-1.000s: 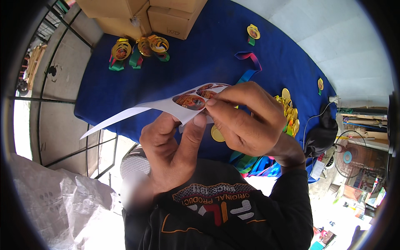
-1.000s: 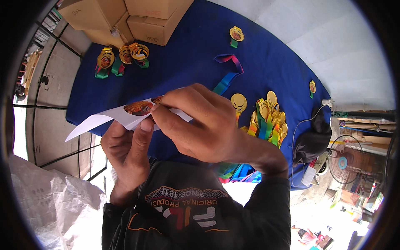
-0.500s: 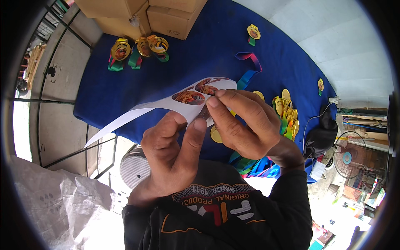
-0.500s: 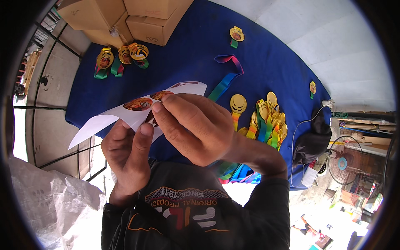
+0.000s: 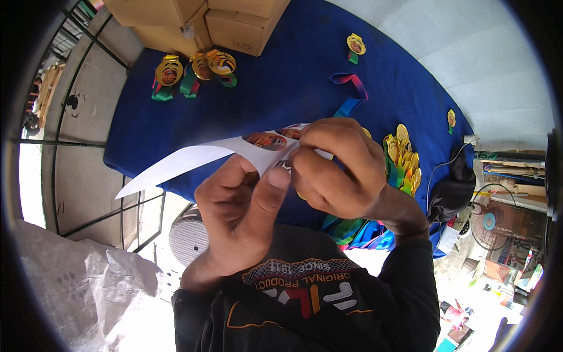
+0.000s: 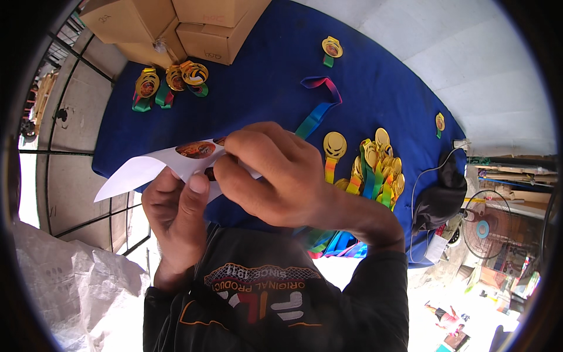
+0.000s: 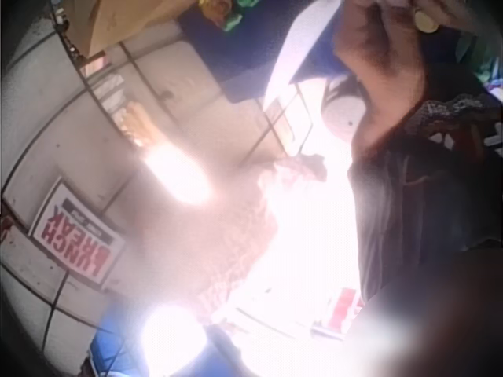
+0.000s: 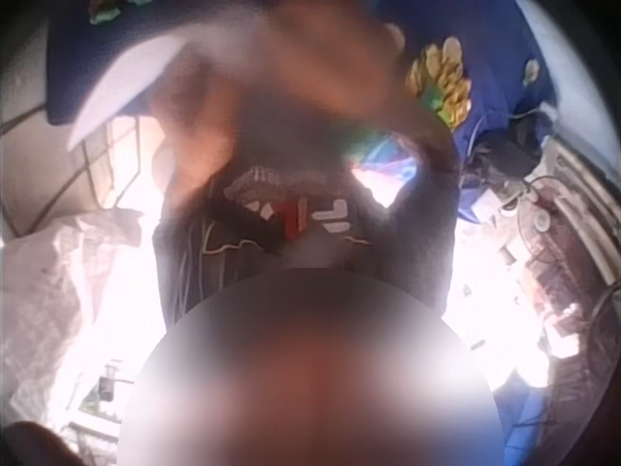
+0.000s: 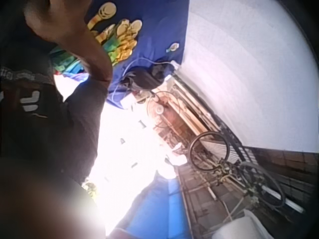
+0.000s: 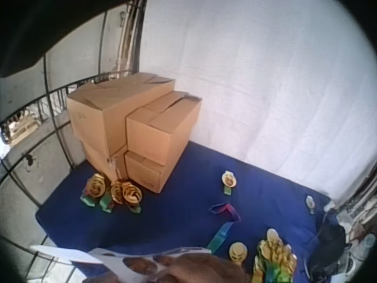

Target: The person peels circular stickers from a sheet and applies them to gold medals. They then attach colorful ribbons to the medals and place the finished items on a blue table.

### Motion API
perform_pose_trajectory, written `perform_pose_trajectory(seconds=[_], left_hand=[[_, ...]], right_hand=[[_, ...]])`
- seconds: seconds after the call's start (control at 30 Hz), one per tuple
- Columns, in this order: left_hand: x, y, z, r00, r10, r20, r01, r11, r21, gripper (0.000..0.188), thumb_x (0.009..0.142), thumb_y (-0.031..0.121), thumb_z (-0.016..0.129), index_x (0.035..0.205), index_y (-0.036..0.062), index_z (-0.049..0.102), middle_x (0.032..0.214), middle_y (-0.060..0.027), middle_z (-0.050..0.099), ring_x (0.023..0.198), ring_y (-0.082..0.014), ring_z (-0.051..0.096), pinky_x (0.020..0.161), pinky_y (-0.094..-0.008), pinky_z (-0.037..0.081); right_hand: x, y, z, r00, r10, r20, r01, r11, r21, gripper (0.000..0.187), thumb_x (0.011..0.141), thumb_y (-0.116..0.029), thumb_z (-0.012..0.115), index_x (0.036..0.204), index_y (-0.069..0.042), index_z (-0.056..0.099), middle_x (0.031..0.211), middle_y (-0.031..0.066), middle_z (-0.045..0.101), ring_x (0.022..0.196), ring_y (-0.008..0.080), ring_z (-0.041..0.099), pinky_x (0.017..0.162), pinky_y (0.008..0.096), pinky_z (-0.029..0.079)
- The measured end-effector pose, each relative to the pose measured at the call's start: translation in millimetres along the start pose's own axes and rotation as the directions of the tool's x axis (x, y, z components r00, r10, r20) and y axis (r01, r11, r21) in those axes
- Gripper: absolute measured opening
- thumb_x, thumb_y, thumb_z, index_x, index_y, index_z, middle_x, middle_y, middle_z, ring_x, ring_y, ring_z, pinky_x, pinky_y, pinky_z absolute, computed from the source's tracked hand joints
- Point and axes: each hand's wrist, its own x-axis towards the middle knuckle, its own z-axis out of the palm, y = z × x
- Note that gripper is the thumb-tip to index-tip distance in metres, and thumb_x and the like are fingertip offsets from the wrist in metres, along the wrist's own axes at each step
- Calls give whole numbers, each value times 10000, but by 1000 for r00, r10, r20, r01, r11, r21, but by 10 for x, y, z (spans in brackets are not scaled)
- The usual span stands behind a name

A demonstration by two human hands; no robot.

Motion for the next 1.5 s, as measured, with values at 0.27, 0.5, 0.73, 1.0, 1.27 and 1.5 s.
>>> perform_pose_trajectory(seconds=[0.27,0.5,0.73,1.0,1.27,1.5], left_hand=[[-54,-90,-220,980,-55,-190,50,998,-32,218,1046,186,625,1118,-7,696,948,-6,703,848,-35,565,756,-196,419],[-132,-48,-1520,984,-138,116,171,915,-365,518,924,178,572,1383,-57,529,1290,-220,646,1175,-326,660,1048,-483,534],[-127,-195,-2488,957,-281,-67,263,943,-203,625,880,217,634,1423,-71,518,1411,-226,582,1316,-378,564,1147,-549,438],[83,622,-2887,971,-106,217,139,980,-143,471,854,141,636,1293,-20,580,1295,-180,604,1220,-351,580,1014,-556,487],[378,-270,-3258,868,-360,-341,485,761,431,272,863,123,689,1106,15,631,958,-37,619,939,-182,616,877,-362,531],[182,-456,-1661,922,386,40,-105,150,983,208,942,83,687,1129,-7,683,1149,-172,643,1008,-286,645,877,-402,535]], right_hand=[[-110,-79,-84,991,15,-136,13,979,204,231,765,-88,775,961,-54,658,1082,142,559,949,302,639,735,363,527],[-527,-248,-589,693,721,-18,-500,498,708,348,859,-231,773,1122,-16,697,1100,102,557,834,167,554,682,303,443],[-1404,-646,-451,148,929,339,-391,-259,883,390,911,-237,645,1223,-6,665,1083,61,585,804,141,558,630,262,409],[-1640,-981,-326,80,974,211,-333,-173,927,307,938,-211,635,1154,3,675,936,55,619,777,152,586,664,286,443],[-1754,-1195,-260,-60,938,342,-315,-342,885,222,975,-212,641,1075,-36,734,971,33,624,792,153,587,690,299,447],[-1835,-1344,-96,27,881,473,-4,-473,881,407,957,-265,617,1312,-75,677,1163,38,613,844,173,591,709,315,440]])
